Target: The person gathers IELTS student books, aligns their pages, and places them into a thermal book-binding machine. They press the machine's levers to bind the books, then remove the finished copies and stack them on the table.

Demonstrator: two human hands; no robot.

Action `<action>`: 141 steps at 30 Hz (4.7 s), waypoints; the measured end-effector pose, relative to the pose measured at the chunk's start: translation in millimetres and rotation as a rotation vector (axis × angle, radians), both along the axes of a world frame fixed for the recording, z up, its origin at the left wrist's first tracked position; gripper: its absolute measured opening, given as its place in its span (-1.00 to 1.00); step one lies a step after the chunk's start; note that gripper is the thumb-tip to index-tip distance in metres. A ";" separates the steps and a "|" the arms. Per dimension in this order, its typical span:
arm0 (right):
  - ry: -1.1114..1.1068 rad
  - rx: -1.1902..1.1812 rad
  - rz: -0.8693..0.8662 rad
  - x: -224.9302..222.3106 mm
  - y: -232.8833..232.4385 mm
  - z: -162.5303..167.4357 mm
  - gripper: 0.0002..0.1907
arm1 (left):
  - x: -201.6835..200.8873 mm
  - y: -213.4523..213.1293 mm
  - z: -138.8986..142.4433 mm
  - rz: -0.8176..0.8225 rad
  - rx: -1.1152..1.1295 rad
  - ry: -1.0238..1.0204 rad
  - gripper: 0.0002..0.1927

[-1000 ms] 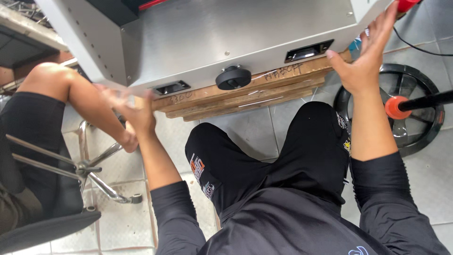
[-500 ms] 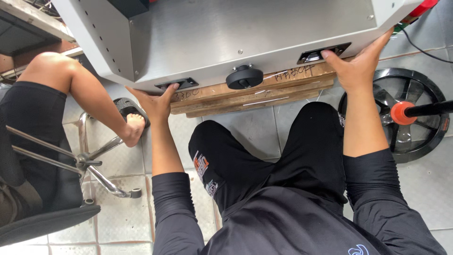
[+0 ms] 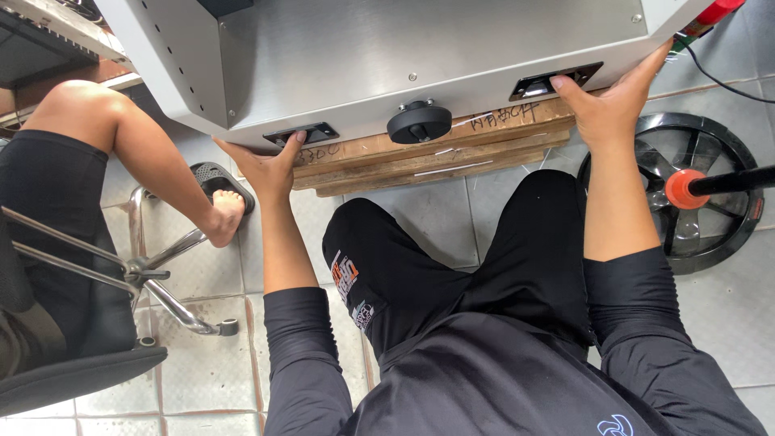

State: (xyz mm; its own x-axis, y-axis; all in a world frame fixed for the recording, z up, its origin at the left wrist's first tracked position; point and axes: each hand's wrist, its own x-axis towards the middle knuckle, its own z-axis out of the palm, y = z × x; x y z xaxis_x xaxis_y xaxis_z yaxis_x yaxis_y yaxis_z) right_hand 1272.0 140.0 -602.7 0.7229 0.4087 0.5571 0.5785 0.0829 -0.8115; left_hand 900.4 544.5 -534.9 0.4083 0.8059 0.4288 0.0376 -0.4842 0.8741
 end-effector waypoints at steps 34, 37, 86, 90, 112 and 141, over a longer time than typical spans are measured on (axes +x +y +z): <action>0.002 0.019 -0.064 -6.8 8.3 3.9 0.19 | 6.9 0.5 -11.3 0.047 0.021 -0.010 0.27; 0.003 0.015 -0.078 -9.9 9.2 8.8 0.17 | 8.5 0.6 -11.0 0.072 0.023 -0.001 0.27; -0.003 -0.007 -0.144 -7.4 13.3 10.2 0.17 | 18.6 -4.6 -1.3 0.102 0.042 -0.025 0.23; -0.011 -0.027 -0.162 -8.0 12.8 11.9 0.17 | 19.5 -5.1 -0.2 0.111 0.055 -0.015 0.23; -0.009 -0.010 -0.143 -4.5 12.3 10.2 0.17 | 18.5 -0.3 -5.7 0.103 0.065 -0.015 0.26; -0.024 -0.038 -0.203 -3.4 13.1 12.9 0.17 | 20.4 -2.6 0.8 0.087 0.047 -0.023 0.20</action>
State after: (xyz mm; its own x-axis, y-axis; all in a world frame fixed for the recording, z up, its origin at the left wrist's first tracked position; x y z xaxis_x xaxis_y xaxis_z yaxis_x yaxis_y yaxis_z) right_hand 1268.6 153.1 -589.8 0.7791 0.2771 0.5623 0.5996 -0.0675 -0.7974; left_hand 920.8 541.9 -534.2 0.3268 0.8166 0.4757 0.0613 -0.5206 0.8516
